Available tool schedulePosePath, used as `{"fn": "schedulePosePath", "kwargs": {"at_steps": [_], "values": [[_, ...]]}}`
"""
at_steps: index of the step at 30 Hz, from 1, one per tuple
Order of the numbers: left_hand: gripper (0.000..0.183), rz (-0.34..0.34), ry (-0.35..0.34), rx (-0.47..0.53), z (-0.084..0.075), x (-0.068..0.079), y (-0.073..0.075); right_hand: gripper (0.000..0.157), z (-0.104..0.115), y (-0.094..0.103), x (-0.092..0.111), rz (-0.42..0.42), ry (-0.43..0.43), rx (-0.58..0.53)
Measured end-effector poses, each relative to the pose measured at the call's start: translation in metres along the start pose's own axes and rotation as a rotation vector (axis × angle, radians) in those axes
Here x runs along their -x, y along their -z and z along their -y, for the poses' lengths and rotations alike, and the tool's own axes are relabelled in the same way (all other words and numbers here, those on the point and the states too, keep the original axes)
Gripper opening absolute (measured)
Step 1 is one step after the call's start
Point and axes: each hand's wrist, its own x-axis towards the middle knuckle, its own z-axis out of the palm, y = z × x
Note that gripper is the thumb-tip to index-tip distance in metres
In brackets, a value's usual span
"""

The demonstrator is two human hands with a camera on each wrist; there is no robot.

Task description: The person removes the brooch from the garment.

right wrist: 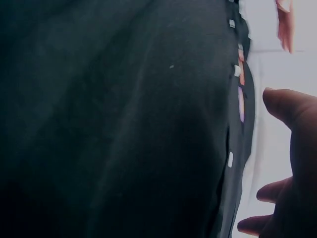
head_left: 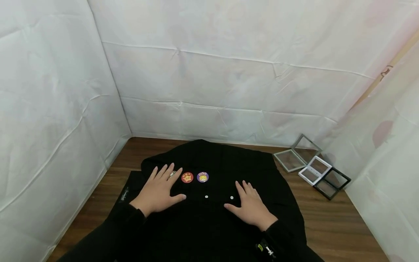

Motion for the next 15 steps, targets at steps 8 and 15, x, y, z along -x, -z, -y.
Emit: {"fn": "schedulePosePath", "kwargs": {"at_steps": [8,15], "values": [[0.091,0.102,-0.052,-0.011,0.002,-0.029,-0.008,0.095,0.011,-0.007,-0.031,0.026,0.027,0.089],[0.091,0.245,-0.101,0.023,-0.007,-0.053,-0.026,0.089,0.020,-0.011,-0.055,0.088,0.083,0.127]]}}
